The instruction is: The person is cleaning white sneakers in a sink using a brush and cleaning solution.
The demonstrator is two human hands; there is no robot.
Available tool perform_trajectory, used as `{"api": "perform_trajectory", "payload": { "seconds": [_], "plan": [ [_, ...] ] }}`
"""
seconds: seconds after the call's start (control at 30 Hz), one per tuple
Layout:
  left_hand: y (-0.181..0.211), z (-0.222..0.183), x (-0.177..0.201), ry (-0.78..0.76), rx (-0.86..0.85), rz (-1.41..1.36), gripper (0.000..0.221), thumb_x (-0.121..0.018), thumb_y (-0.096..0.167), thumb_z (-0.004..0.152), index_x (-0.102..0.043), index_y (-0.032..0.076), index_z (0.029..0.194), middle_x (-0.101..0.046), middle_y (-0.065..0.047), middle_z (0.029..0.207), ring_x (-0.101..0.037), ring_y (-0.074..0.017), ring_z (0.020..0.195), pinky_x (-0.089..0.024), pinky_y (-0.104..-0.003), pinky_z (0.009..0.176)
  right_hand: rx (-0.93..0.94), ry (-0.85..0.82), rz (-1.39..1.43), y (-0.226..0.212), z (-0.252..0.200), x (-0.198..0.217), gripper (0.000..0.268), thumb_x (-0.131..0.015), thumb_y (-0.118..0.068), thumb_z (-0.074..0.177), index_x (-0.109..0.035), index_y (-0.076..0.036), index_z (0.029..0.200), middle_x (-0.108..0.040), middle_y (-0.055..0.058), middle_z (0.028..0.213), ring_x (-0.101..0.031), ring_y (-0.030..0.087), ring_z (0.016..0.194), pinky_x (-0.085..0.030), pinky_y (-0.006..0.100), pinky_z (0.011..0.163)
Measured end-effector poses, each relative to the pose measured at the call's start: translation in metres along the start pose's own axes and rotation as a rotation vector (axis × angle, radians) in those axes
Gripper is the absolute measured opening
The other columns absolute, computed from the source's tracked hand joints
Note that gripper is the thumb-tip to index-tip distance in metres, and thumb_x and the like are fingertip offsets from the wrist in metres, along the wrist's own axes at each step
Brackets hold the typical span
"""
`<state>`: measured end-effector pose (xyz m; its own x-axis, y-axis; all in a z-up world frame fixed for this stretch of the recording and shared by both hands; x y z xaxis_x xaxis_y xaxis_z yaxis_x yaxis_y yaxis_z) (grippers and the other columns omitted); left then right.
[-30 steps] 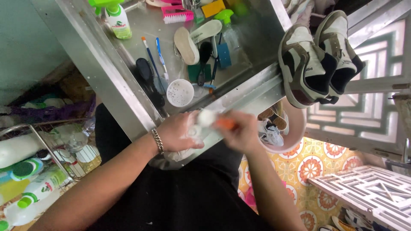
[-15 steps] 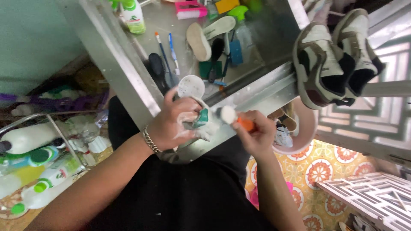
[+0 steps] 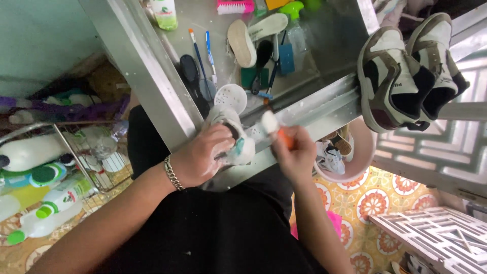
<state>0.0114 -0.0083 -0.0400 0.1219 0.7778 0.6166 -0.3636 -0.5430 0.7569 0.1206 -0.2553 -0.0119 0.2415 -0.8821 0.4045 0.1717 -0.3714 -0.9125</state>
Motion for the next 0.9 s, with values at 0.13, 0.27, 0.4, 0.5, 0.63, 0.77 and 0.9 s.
{"api": "perform_trajectory", "payload": {
  "seconds": [0.13, 0.27, 0.4, 0.5, 0.63, 0.77, 0.9],
  "plan": [
    [0.085, 0.034, 0.048, 0.071, -0.272, 0.505, 0.012, -0.068, 0.022, 0.121, -0.073, 0.019, 0.11, -0.062, -0.001, 0.109, -0.067, -0.0304, 0.122, -0.037, -0.099, 0.129, -0.562, 0.001, 0.485, -0.022, -0.011, -0.033, 0.031, -0.057, -0.034, 0.129, -0.077, -0.01, 0.132, -0.052, -0.002, 0.088, -0.068, 0.019, 0.068, -0.049, 0.027, 0.049],
    [0.109, 0.052, 0.063, 0.1, -0.376, 0.578, 0.022, -0.073, 0.025, 0.119, -0.069, 0.019, 0.099, -0.059, -0.001, 0.102, -0.067, -0.0313, 0.111, -0.039, -0.101, 0.129, -0.614, -0.182, 0.74, -0.001, -0.022, -0.078, 0.03, -0.08, -0.029, 0.115, -0.071, -0.001, 0.12, -0.052, 0.002, 0.074, -0.053, 0.011, 0.055, -0.038, 0.024, 0.044],
    [0.125, 0.043, 0.109, 0.356, -0.555, 0.487, 0.019, -0.069, 0.016, 0.124, -0.081, 0.017, 0.109, -0.067, -0.006, 0.113, -0.076, -0.0327, 0.119, -0.059, -0.082, 0.123, -0.628, -0.181, 0.862, 0.001, -0.02, -0.084, 0.022, -0.088, -0.007, 0.104, -0.072, 0.005, 0.114, -0.059, 0.01, 0.07, -0.051, 0.012, 0.048, -0.041, 0.026, 0.041],
    [0.102, 0.047, 0.131, 0.48, -0.368, 0.203, 0.024, -0.067, 0.028, 0.128, -0.083, 0.017, 0.143, -0.066, -0.012, 0.146, -0.067, -0.0319, 0.144, -0.054, -0.067, 0.127, -0.654, -0.078, 0.937, 0.008, -0.025, -0.083, 0.023, -0.085, -0.005, 0.102, -0.076, 0.008, 0.118, -0.07, 0.017, 0.079, -0.067, 0.02, 0.056, -0.057, 0.037, 0.048],
    [0.009, 0.039, 0.086, 0.444, 0.507, -0.539, 0.075, -0.048, 0.041, 0.136, -0.036, -0.007, 0.192, -0.032, -0.039, 0.199, -0.022, -0.045, 0.188, -0.007, -0.062, 0.156, -0.633, -0.052, 1.063, 0.005, -0.022, -0.094, 0.034, -0.084, -0.011, 0.101, -0.075, 0.009, 0.127, -0.069, 0.02, 0.08, -0.061, 0.021, 0.046, -0.054, 0.037, 0.04],
    [-0.037, 0.006, 0.015, 0.632, 0.177, -0.281, 0.1, -0.092, -0.003, 0.108, -0.034, -0.016, 0.189, -0.062, -0.047, 0.173, -0.058, -0.0483, 0.168, -0.043, -0.065, 0.143, -0.558, -0.24, 0.768, -0.03, 0.016, -0.102, 0.034, -0.086, -0.014, 0.11, -0.074, 0.002, 0.137, -0.07, 0.015, 0.088, -0.058, 0.017, 0.053, -0.054, 0.031, 0.047],
    [-0.064, 0.043, 0.033, 0.925, 0.751, -1.703, 0.078, -0.074, 0.062, 0.116, -0.072, 0.009, 0.173, -0.081, -0.02, 0.167, -0.079, -0.0335, 0.15, -0.056, -0.059, 0.138, -0.428, -0.203, 0.522, -0.045, 0.062, -0.084, 0.04, -0.069, -0.018, 0.121, -0.063, -0.002, 0.157, -0.07, 0.007, 0.104, -0.063, 0.01, 0.062, -0.058, 0.025, 0.055]
  ]
}}
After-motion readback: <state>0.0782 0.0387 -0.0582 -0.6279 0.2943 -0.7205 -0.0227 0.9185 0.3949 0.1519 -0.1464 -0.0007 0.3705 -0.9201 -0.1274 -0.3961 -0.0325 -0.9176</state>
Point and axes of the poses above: each hand's wrist, its own z-axis towards the middle knuckle, its own x-axis out of the back of the hand, y = z × x, the point moved 9 cm from there along z, towards the middle knuckle
